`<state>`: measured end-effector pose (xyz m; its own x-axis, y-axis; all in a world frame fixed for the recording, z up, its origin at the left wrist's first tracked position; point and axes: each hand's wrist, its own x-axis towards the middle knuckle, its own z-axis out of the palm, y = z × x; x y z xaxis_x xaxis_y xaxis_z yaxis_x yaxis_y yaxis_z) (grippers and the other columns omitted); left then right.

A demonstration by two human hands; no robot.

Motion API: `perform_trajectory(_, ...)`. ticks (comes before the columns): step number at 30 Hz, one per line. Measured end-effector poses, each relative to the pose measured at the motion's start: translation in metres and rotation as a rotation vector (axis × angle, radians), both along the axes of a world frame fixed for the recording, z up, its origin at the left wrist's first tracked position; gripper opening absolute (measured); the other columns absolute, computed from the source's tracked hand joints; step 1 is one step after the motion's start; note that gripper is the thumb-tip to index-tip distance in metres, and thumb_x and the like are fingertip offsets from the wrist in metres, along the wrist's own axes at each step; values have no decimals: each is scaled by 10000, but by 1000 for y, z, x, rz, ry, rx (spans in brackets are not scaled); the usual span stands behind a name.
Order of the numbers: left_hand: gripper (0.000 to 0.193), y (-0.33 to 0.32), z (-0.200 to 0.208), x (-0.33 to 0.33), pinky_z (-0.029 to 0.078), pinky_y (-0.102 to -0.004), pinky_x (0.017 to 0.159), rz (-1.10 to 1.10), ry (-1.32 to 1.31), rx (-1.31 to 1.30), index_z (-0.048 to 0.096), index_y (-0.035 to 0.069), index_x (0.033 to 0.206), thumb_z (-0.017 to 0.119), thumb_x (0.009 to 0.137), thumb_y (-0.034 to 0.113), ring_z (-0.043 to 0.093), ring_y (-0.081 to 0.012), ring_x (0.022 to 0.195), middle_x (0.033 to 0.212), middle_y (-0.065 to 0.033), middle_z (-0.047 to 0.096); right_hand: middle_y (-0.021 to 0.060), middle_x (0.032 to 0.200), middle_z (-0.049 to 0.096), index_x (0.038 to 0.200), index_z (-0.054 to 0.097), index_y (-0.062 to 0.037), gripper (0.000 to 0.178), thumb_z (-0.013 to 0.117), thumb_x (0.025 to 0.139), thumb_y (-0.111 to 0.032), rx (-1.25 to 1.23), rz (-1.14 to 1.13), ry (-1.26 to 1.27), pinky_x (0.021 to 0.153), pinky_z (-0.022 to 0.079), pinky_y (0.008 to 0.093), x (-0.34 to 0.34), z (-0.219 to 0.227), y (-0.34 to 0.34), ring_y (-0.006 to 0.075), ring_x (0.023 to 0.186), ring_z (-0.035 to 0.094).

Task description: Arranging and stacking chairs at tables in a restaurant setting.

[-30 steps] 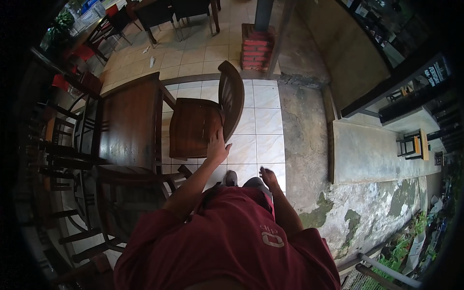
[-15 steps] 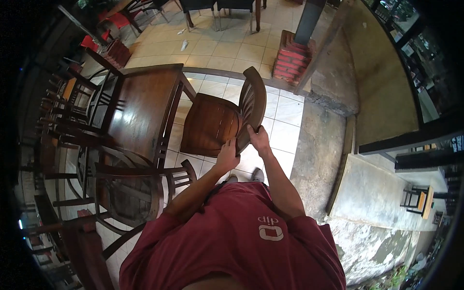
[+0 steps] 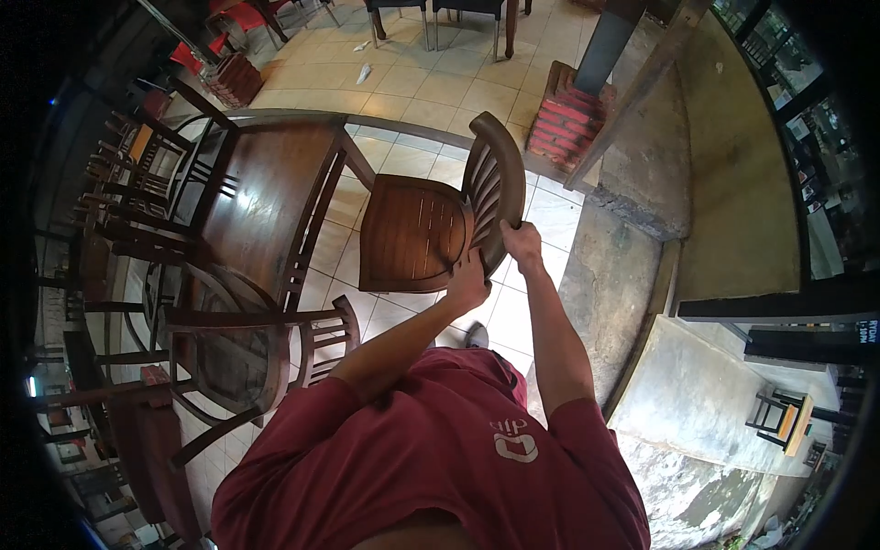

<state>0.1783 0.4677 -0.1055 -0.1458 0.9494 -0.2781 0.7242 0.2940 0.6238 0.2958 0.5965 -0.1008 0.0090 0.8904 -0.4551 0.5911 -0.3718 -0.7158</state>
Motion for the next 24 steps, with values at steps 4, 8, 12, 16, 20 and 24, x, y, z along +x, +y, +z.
perform_trajectory(4, 990, 21, -31, -10, 373, -543, 1123, -159, -11, 126, 200, -14, 1484, 820, 781, 305, 386, -480, 1348, 1457, -286, 360, 286, 1032, 704, 1095, 671, 105, 584, 657, 888, -441, 76, 10, -5, 874, 529, 443, -6, 12, 19, 404, 1000, 692)
perform_trajectory(8, 1223, 40, -10, 2, 295, -505, 1187, -339, -295, 21, 144, -25, 1528, 875, 707, 510, 282, -430, 1446, 1535, -279, 291, 313, 1029, 691, 1093, 659, 105, 598, 630, 911, -464, 187, -96, -110, 879, 531, 458, 20, 2, 34, 429, 998, 688)
perform_trajectory(12, 1226, 41, -31, -23, 364, -454, 1154, -387, -503, -28, 89, -27, 1555, 845, 753, 511, 399, -435, 1398, 1528, -292, 342, 315, 1036, 681, 1162, 596, 112, 600, 605, 934, -443, 295, -126, -272, 891, 522, 506, 8, 13, 26, 476, 1001, 666)
perform_trajectory(16, 1139, 20, -88, -95, 401, -431, 1123, -327, -464, -76, 157, -37, 1551, 810, 796, 510, 474, -426, 1352, 1486, -311, 422, 296, 1288, 552, 1382, 412, 69, 614, 584, 967, -350, 577, -75, -377, 913, 507, 530, -37, 9, 13, 484, 1109, 593)
perform_trajectory(20, 781, 13, -90, -158, 503, -448, 923, -279, -370, -180, 578, -63, 1239, 686, 849, 605, 646, -382, 1084, 1113, -275, 665, 226, 1433, 450, 1519, 257, 18, 742, 614, 948, -294, 573, -28, -772, 1068, 407, 538, -37, 8, 7, 385, 1326, 453)
perform_trajectory(24, 478, 16, -93, -218, 536, -455, 815, -246, -303, -61, 685, 3, 966, 677, 880, 473, 688, -379, 933, 954, -209, 711, 226, 1622, 174, 1579, 269, -123, 776, 621, 936, -376, 472, 185, -1119, 1201, 161, 580, -73, 19, 1, 359, 1516, 173)
